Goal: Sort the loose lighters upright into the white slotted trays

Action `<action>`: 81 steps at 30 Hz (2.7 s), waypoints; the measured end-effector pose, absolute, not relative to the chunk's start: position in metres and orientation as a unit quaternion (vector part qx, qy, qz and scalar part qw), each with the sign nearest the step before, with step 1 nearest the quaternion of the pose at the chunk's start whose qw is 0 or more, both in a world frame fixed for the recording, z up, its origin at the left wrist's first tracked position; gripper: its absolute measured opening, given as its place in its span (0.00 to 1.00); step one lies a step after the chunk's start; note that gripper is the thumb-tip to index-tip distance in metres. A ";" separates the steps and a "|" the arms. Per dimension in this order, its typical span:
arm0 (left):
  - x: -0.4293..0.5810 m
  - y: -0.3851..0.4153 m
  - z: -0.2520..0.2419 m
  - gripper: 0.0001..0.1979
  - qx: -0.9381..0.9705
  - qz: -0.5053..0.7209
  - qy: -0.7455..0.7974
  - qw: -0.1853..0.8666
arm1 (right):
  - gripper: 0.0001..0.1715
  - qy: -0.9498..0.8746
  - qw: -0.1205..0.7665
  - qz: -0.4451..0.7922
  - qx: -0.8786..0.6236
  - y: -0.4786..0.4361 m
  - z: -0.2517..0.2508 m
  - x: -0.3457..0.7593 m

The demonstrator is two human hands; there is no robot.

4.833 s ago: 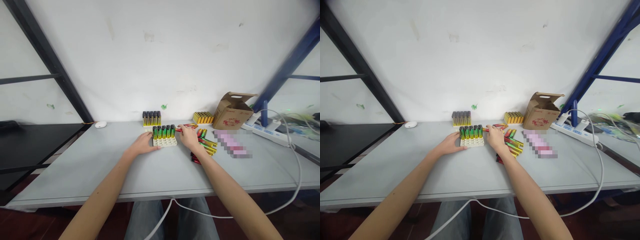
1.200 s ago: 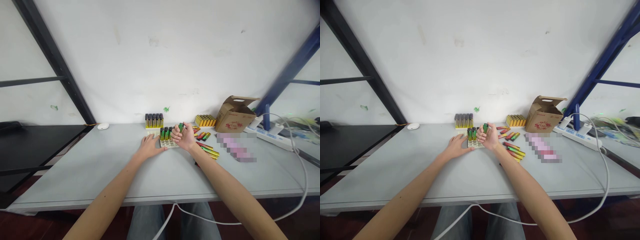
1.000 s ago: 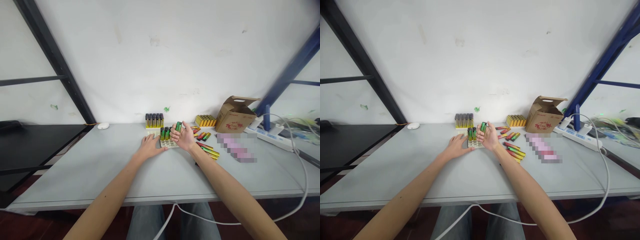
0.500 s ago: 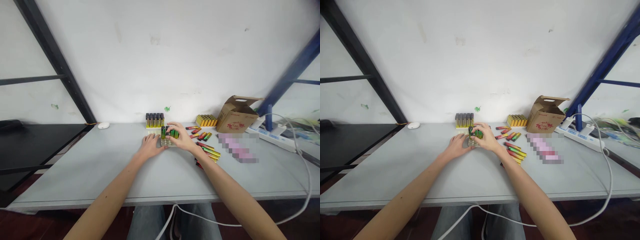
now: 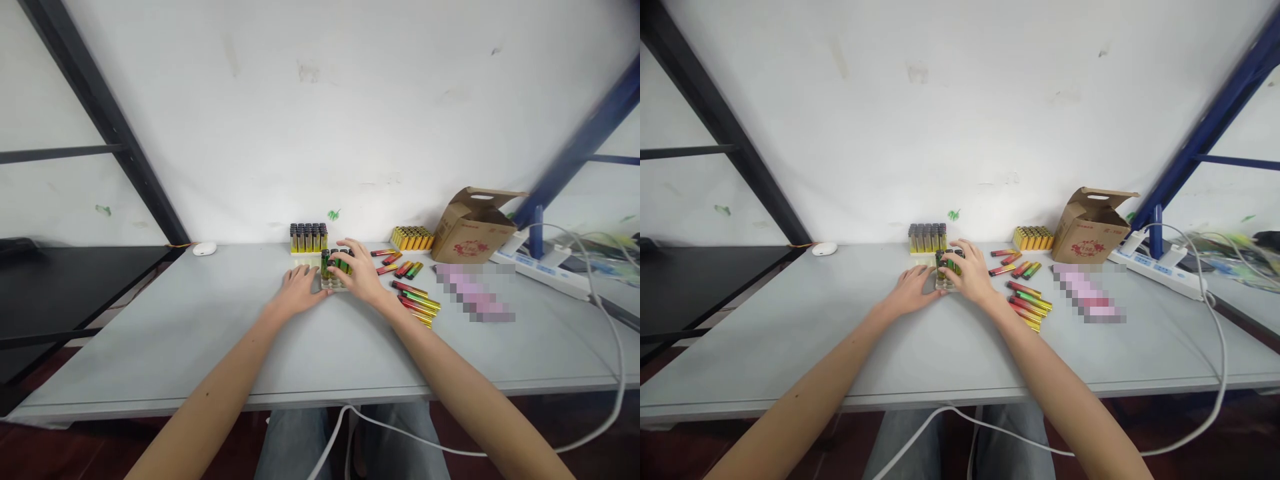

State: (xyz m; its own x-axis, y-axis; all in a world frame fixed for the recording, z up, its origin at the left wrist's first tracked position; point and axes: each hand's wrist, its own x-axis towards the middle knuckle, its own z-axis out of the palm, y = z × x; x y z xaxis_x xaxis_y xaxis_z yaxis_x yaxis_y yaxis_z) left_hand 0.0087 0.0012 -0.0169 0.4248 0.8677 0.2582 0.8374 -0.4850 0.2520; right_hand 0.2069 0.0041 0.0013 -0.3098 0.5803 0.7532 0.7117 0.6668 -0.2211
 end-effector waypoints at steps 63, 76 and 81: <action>0.005 0.007 -0.023 0.34 0.854 0.160 0.491 0.057 | 0.27 -0.692 0.237 0.107 -0.673 0.022 -0.008 0.370; 0.002 0.018 -0.012 0.42 0.856 0.145 0.476 0.137 | 0.32 -0.696 0.168 0.098 -0.692 0.020 -0.006 0.385; -0.011 0.019 -0.007 0.40 0.859 0.142 0.472 0.142 | 0.34 -0.669 0.187 0.036 -0.718 0.018 -0.006 0.390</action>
State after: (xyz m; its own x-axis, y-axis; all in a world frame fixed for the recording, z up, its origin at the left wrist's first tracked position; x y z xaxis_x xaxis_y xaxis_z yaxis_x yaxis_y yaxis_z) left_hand -0.0112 0.0191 -0.0066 0.5146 0.8505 0.1089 0.7699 -0.5143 0.3778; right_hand 0.3899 0.0184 -0.0063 0.1016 0.9748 0.1986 0.9480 -0.0344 -0.3164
